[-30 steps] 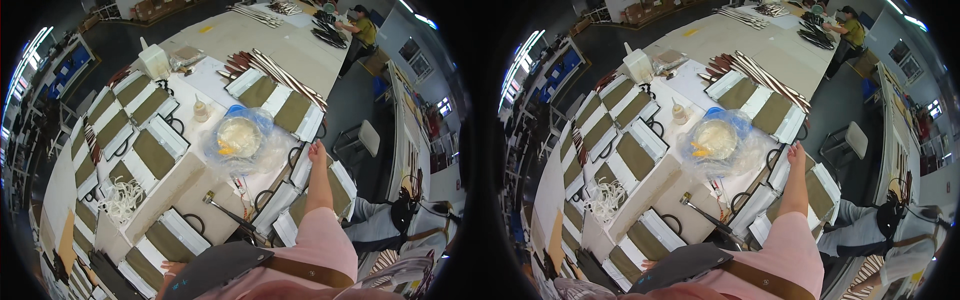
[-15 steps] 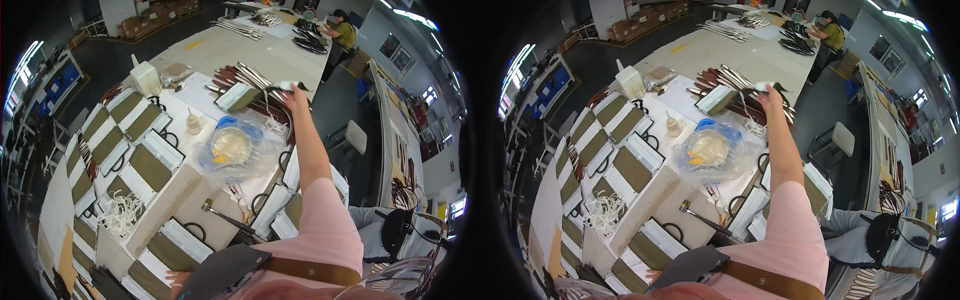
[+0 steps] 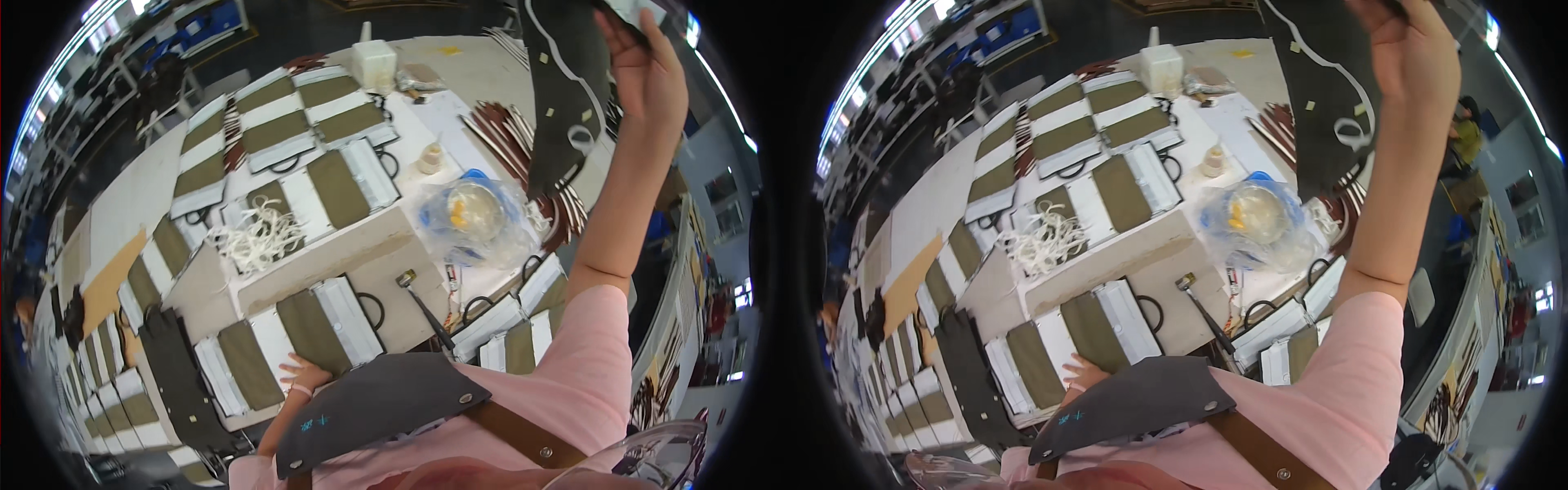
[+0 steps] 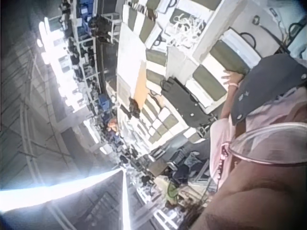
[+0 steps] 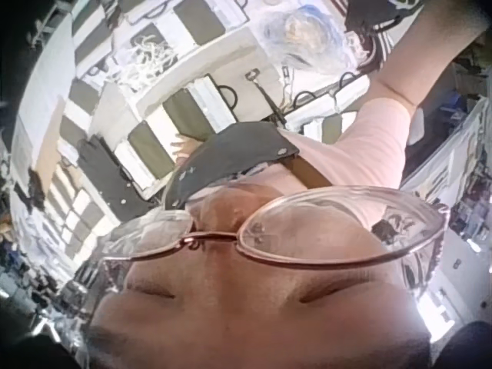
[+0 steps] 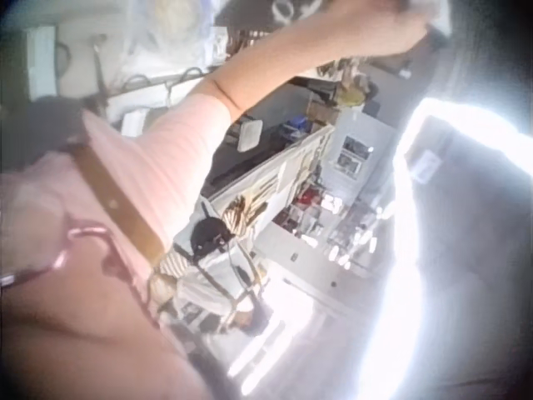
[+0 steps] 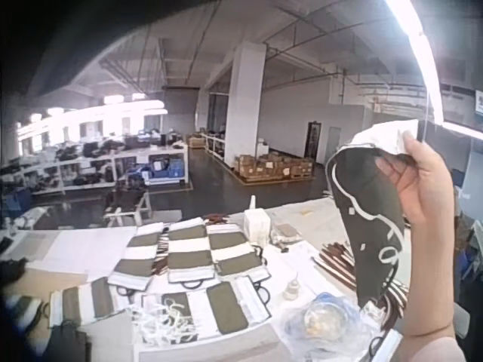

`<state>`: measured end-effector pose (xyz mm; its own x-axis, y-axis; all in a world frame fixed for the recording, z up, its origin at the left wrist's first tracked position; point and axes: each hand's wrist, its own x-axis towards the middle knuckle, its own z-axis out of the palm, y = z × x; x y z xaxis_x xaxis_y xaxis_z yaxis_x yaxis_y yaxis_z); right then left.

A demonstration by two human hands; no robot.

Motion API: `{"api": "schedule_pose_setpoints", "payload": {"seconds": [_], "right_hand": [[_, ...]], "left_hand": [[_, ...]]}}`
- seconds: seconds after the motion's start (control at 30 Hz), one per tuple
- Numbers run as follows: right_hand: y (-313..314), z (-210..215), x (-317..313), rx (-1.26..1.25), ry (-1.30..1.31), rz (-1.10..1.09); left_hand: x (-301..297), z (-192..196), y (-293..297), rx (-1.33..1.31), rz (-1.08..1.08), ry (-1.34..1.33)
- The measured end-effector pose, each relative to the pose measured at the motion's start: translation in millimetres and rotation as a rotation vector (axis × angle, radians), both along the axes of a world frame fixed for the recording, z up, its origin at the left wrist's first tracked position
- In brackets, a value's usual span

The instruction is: The person assembles a green and white striped bag by hand. They pick up white elastic straps, thread them through the bag's fabric loops, and secure them with small yellow adhesive squares. The person then folds the bag and places it on a stack of finished units.

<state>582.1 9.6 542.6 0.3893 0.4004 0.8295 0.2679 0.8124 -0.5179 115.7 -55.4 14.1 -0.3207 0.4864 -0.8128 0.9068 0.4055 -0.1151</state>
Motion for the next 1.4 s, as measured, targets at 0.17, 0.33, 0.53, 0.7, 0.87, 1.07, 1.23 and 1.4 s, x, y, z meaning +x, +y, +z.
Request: {"api": "schedule_pose_setpoints", "payload": {"seconds": [0.17,0.33,0.53,0.7,0.87,1.07,1.23,1.4], "right_hand": [[85,-2,-41,-0.088,0.217,0.327],[223,-30,-74,-0.318,0.611,0.589],[296,-79,-140,-0.120,0.612,0.906],[313,-163,-168,-0.281,0.679,0.706],[353,-374,-67,-0.967,0.892,0.355],[242,-516,-113,-1.416,1.024,0.441],[102,-524,-158,-1.545,0.890,0.876],[-54,-514,-180,-1.903,0.694,1.065]], "left_hand": [[-3,4,1,-0.075,-0.146,-0.077],[0,-29,-3,-0.029,-0.118,-0.135],[5,31,-5,0.034,0.109,-0.209],[-1,35,-8,0.031,0.137,-0.179],[21,28,-1,0.075,0.110,-0.205],[6,31,-8,0.076,0.131,-0.164],[-10,6,-19,0.103,0.084,-0.205],[-40,19,-4,0.056,-0.103,-0.453]]}}
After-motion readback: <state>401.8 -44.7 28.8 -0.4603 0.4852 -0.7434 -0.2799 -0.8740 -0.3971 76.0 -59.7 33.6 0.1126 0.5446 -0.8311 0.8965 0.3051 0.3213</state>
